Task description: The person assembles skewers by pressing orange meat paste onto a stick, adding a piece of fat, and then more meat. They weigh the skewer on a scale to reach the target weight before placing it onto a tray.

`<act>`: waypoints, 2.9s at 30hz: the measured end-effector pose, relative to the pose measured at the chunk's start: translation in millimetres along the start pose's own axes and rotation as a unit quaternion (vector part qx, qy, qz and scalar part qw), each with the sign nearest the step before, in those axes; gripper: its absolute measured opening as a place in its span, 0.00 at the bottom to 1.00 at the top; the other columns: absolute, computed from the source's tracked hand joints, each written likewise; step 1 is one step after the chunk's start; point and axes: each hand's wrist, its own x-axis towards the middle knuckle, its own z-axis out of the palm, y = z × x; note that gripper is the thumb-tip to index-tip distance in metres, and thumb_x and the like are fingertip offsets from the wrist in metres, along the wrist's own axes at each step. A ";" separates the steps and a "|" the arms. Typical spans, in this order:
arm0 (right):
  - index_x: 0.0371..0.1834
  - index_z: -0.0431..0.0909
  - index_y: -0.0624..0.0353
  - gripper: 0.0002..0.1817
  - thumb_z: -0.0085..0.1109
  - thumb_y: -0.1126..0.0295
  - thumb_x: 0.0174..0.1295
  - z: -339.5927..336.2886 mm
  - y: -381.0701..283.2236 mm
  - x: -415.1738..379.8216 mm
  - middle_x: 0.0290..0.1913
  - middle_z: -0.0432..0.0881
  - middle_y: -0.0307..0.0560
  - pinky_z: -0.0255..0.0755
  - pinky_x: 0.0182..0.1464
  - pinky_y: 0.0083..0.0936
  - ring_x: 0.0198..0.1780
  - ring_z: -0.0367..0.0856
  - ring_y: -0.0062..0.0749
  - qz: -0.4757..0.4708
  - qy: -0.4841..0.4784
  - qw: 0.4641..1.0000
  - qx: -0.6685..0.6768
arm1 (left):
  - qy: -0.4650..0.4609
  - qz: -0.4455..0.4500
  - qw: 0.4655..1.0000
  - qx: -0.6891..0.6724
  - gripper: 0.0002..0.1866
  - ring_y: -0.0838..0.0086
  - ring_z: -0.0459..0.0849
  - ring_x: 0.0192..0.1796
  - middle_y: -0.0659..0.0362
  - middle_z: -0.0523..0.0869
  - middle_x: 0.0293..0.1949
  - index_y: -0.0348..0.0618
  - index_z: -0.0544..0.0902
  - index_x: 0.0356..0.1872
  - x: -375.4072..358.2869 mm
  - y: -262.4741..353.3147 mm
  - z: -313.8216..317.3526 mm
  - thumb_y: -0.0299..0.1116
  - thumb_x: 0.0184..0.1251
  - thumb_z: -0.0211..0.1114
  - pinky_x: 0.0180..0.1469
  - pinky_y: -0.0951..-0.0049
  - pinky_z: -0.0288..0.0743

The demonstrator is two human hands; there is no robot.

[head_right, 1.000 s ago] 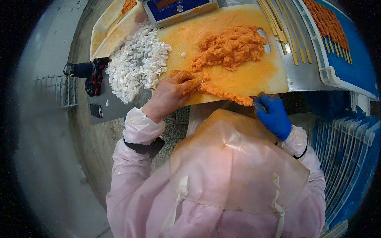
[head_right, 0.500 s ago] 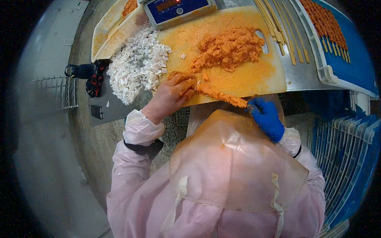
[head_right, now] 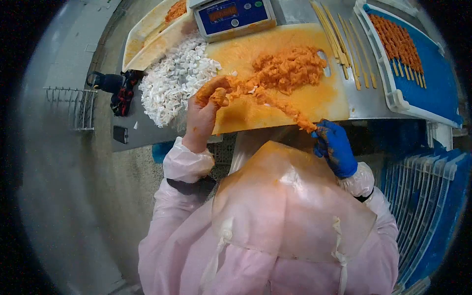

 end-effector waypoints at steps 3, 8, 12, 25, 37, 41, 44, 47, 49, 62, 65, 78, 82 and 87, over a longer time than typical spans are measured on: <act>0.33 0.72 0.56 0.05 0.50 0.68 0.64 3.1 -2.3 -6.1 0.20 0.66 0.33 0.59 0.20 0.20 0.17 0.60 0.17 0.024 0.031 0.996 0.080 | -0.042 -0.049 0.993 -0.103 0.17 0.78 0.80 0.42 0.56 0.82 0.45 0.33 0.76 0.54 4.9 -5.9 15.3 0.32 0.69 0.57 0.41 0.81 0.74; 0.33 0.72 0.55 0.06 0.50 0.66 0.64 -3.7 0.2 -8.2 0.17 0.60 0.31 0.55 0.19 0.19 0.15 0.56 0.17 0.046 -0.021 0.993 0.106 | -0.100 -0.085 0.978 -0.165 0.15 0.75 0.80 0.38 0.55 0.83 0.43 0.33 0.77 0.51 2.4 -9.1 24.3 0.31 0.68 0.57 0.40 0.81 0.73; 0.32 0.72 0.54 0.05 0.50 0.66 0.64 -5.8 2.1 -10.6 0.17 0.61 0.31 0.55 0.19 0.19 0.15 0.55 0.17 0.051 -0.003 0.992 0.113 | -0.128 -0.078 0.967 -0.205 0.13 0.72 0.80 0.37 0.54 0.82 0.39 0.33 0.77 0.48 0.7 -11.8 26.6 0.29 0.66 0.58 0.36 0.81 0.74; 0.31 0.72 0.55 0.05 0.51 0.67 0.63 -5.4 3.3 -10.6 0.20 0.66 0.34 0.59 0.20 0.20 0.17 0.60 0.18 0.021 -0.015 0.998 0.064 | -0.054 -0.175 0.923 -0.338 0.09 0.79 0.77 0.29 0.58 0.79 0.30 0.33 0.78 0.42 1.0 -5.3 45.7 0.27 0.65 0.60 0.27 0.88 0.68; 0.36 0.72 0.57 0.07 0.49 0.66 0.64 -4.3 -2.4 -8.1 0.24 0.70 0.35 0.60 0.21 0.20 0.19 0.62 0.18 0.019 0.004 0.998 0.064 | -0.108 -0.155 0.956 -0.225 0.13 0.76 0.80 0.37 0.59 0.81 0.38 0.38 0.75 0.50 0.6 -20.5 43.4 0.30 0.67 0.58 0.33 0.82 0.73; 0.35 0.72 0.54 0.05 0.49 0.66 0.64 -5.9 4.6 -4.6 0.24 0.70 0.34 0.61 0.22 0.20 0.19 0.63 0.18 0.000 0.004 0.995 0.099 | -0.068 -0.133 0.947 -0.286 0.14 0.74 0.81 0.40 0.58 0.82 0.42 0.38 0.75 0.52 4.5 -9.9 52.6 0.32 0.69 0.57 0.36 0.78 0.75; 0.31 0.70 0.52 0.04 0.49 0.68 0.63 -7.7 -3.1 0.0 0.23 0.68 0.35 0.62 0.21 0.22 0.20 0.64 0.19 -0.001 -0.042 0.997 0.057 | -0.079 -0.132 0.956 -0.248 0.15 0.73 0.81 0.41 0.58 0.81 0.43 0.38 0.74 0.54 10.9 -16.3 50.9 0.33 0.70 0.56 0.39 0.75 0.76; 0.33 0.71 0.54 0.06 0.48 0.66 0.64 -13.3 0.1 2.6 0.26 0.72 0.37 0.63 0.21 0.22 0.20 0.65 0.20 -0.017 -0.033 0.999 0.020 | -0.084 -0.118 0.943 -0.300 0.15 0.72 0.81 0.41 0.58 0.81 0.44 0.39 0.74 0.54 12.3 -14.2 57.0 0.33 0.70 0.57 0.38 0.75 0.76; 0.35 0.72 0.54 0.06 0.48 0.65 0.64 -16.8 -1.3 0.9 0.28 0.74 0.37 0.64 0.23 0.21 0.23 0.67 0.19 -0.021 -0.057 0.998 0.030 | -0.099 -0.129 0.945 -0.285 0.15 0.72 0.81 0.40 0.58 0.82 0.43 0.39 0.74 0.54 11.8 -8.1 57.3 0.33 0.69 0.57 0.38 0.75 0.76; 0.33 0.71 0.58 0.09 0.49 0.64 0.66 8.0 -106.9 27.1 0.18 0.62 0.32 0.61 0.22 0.20 0.17 0.60 0.17 -0.131 0.013 0.990 -0.054 | -0.128 -0.148 0.962 -0.193 0.16 0.75 0.82 0.38 0.54 0.84 0.38 0.35 0.75 0.54 -3.0 -3.8 27.0 0.30 0.69 0.55 0.42 0.78 0.78; 0.35 0.71 0.60 0.10 0.47 0.65 0.68 17.2 -135.9 72.5 0.17 0.64 0.34 0.62 0.22 0.20 0.17 0.62 0.19 -0.171 -0.021 0.982 -0.073 | -0.110 -0.148 0.954 -0.236 0.16 0.74 0.82 0.38 0.54 0.84 0.37 0.32 0.75 0.54 -4.6 -16.2 18.7 0.31 0.69 0.55 0.42 0.78 0.78; 0.42 0.72 0.60 0.18 0.49 0.54 0.67 75.0 -191.4 249.5 0.30 0.80 0.50 0.75 0.31 0.27 0.28 0.81 0.36 -0.170 -0.058 0.980 -0.089 | -0.027 -0.170 0.942 -0.288 0.15 0.73 0.81 0.36 0.51 0.83 0.37 0.30 0.75 0.51 -4.4 -24.8 -20.9 0.30 0.69 0.55 0.39 0.78 0.75; 0.46 0.71 0.62 0.23 0.41 0.51 0.69 54.6 -182.2 213.8 0.31 0.82 0.55 0.76 0.30 0.28 0.27 0.83 0.37 -0.072 0.000 0.995 -0.063 | -0.037 -0.172 0.934 -0.311 0.15 0.74 0.81 0.38 0.51 0.83 0.38 0.31 0.75 0.51 0.3 -31.9 -25.9 0.30 0.69 0.56 0.39 0.79 0.75; 0.47 0.74 0.65 0.23 0.44 0.53 0.69 23.6 -187.7 195.9 0.30 0.82 0.53 0.76 0.31 0.25 0.28 0.83 0.36 -0.177 -0.025 0.974 -0.139 | -0.048 -0.190 0.933 -0.301 0.15 0.75 0.81 0.36 0.52 0.84 0.38 0.32 0.75 0.52 3.4 -28.4 -25.8 0.29 0.68 0.56 0.38 0.80 0.75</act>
